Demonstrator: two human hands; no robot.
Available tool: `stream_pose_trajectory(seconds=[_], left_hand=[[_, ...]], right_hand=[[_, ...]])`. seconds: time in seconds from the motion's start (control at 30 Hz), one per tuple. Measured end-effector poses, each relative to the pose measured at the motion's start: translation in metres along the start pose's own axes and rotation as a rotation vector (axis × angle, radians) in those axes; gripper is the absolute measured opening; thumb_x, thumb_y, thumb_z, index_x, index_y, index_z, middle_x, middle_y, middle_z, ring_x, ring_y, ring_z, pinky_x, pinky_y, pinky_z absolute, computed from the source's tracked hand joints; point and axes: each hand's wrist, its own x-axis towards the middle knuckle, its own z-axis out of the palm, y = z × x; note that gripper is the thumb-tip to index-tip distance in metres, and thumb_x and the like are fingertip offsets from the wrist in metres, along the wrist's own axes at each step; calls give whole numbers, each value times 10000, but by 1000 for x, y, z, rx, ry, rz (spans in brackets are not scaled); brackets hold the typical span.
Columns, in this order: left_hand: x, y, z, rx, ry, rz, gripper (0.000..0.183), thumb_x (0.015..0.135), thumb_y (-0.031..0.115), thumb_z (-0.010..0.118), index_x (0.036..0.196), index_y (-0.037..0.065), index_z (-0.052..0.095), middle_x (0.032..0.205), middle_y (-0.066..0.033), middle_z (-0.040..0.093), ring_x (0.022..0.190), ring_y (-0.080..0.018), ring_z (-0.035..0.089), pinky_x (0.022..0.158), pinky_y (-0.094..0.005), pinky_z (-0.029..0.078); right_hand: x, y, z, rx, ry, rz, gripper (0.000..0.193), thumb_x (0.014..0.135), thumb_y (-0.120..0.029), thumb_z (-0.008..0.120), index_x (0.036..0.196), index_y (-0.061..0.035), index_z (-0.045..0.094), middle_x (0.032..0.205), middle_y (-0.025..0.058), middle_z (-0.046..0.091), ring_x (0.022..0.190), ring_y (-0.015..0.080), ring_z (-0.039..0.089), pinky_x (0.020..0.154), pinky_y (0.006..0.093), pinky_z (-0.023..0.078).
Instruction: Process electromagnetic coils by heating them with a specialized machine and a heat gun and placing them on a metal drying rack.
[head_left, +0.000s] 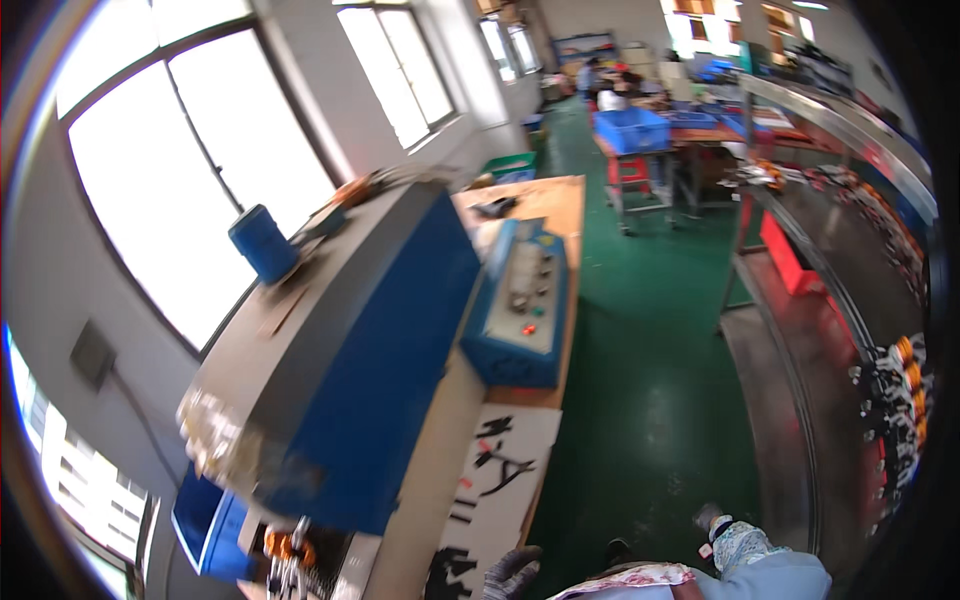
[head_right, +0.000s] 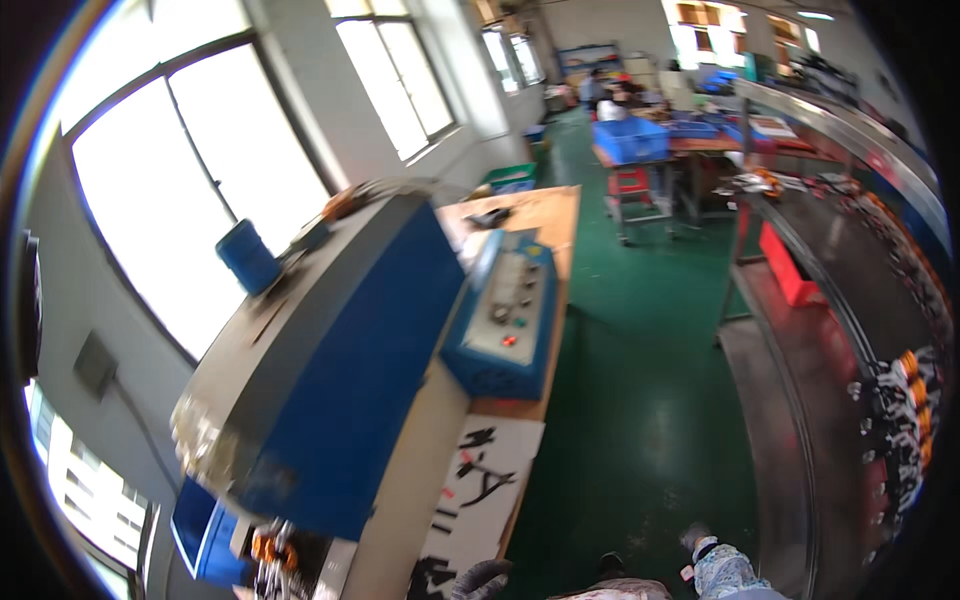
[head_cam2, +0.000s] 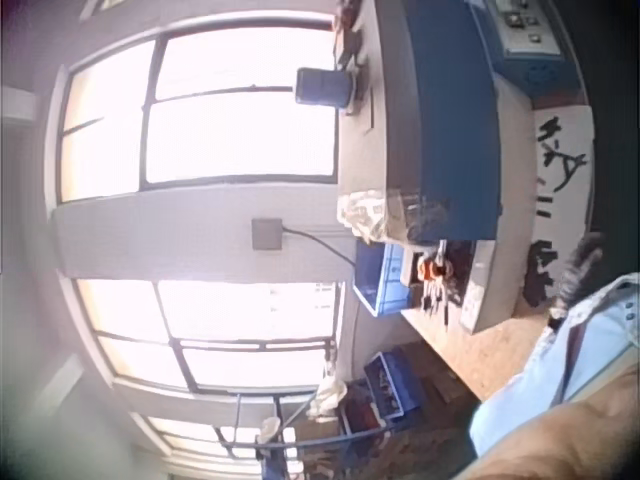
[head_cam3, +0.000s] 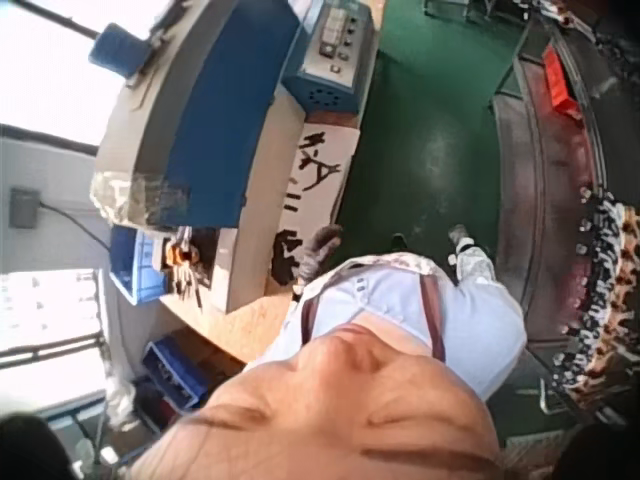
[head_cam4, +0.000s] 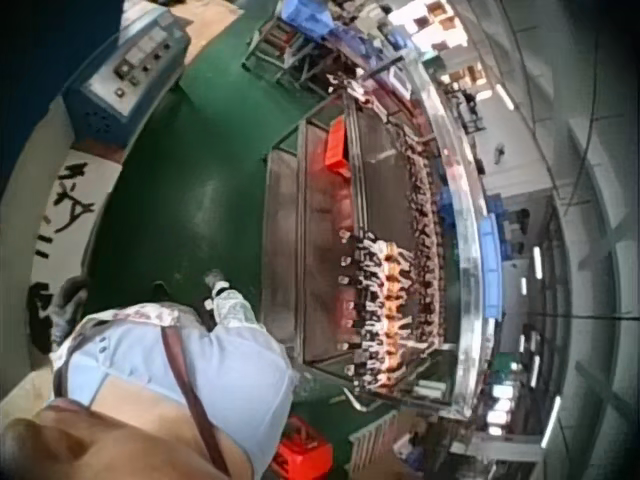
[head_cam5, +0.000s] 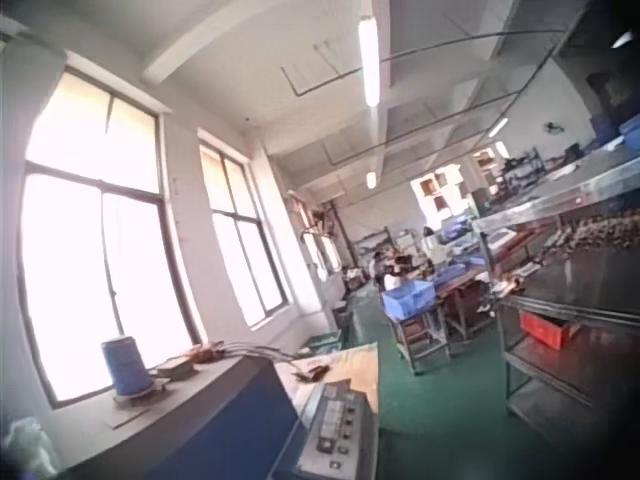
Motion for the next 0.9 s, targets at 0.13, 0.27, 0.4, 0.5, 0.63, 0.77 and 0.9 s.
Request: stream_pose_trajectory(seconds=[0.13,0.27,0.4,0.5,0.63,0.77,0.9], left_hand=[[91,36,60,68,-177,-7,281,850,188,625,1090,46,589,985,-16,594,907,-113,508,782,-236,416],[157,76,96,63,-329,-108,314,838,225,639,1098,56,590,1011,-31,603,950,-135,527,835,-268,422],[246,60,109,79,-508,-84,324,831,219,647,1104,55,590,1035,-59,615,1001,-156,541,882,-293,427],[310,69,119,73,-618,-52,313,835,203,643,1104,51,589,1025,-63,619,998,-162,546,878,-288,433],[385,64,129,148,-592,111,313,854,219,626,1116,55,582,1010,-44,607,966,-132,532,856,-265,428],[432,80,139,48,-563,63,323,861,237,619,1120,49,577,1002,-28,595,954,-125,527,846,-261,429],[475,81,159,66,-636,54,313,862,226,615,1112,41,579,993,-31,600,946,-126,530,845,-258,426]], right_hand=[[-27,-33,-122,-55,53,-256,254,732,-310,539,834,-135,693,904,108,662,840,308,632,730,439,501],[-2,-42,-151,30,177,-187,219,718,-285,556,798,-139,699,857,103,668,811,318,635,715,448,504],[48,-45,-116,250,280,-127,233,771,-234,524,918,-125,668,1038,134,619,960,318,587,815,430,474],[51,-43,-125,603,341,-143,265,822,-259,502,1022,-113,598,983,138,627,917,332,584,783,408,463],[45,-20,-149,457,-99,57,323,798,-371,509,946,-134,672,1010,148,632,923,340,598,789,408,470],[48,-4,-228,7,-156,-235,267,778,-299,521,907,-127,679,997,121,640,896,321,612,787,399,479],[108,32,-236,217,110,-2,256,775,-261,525,943,-152,684,1005,96,640,933,298,602,813,383,483]])
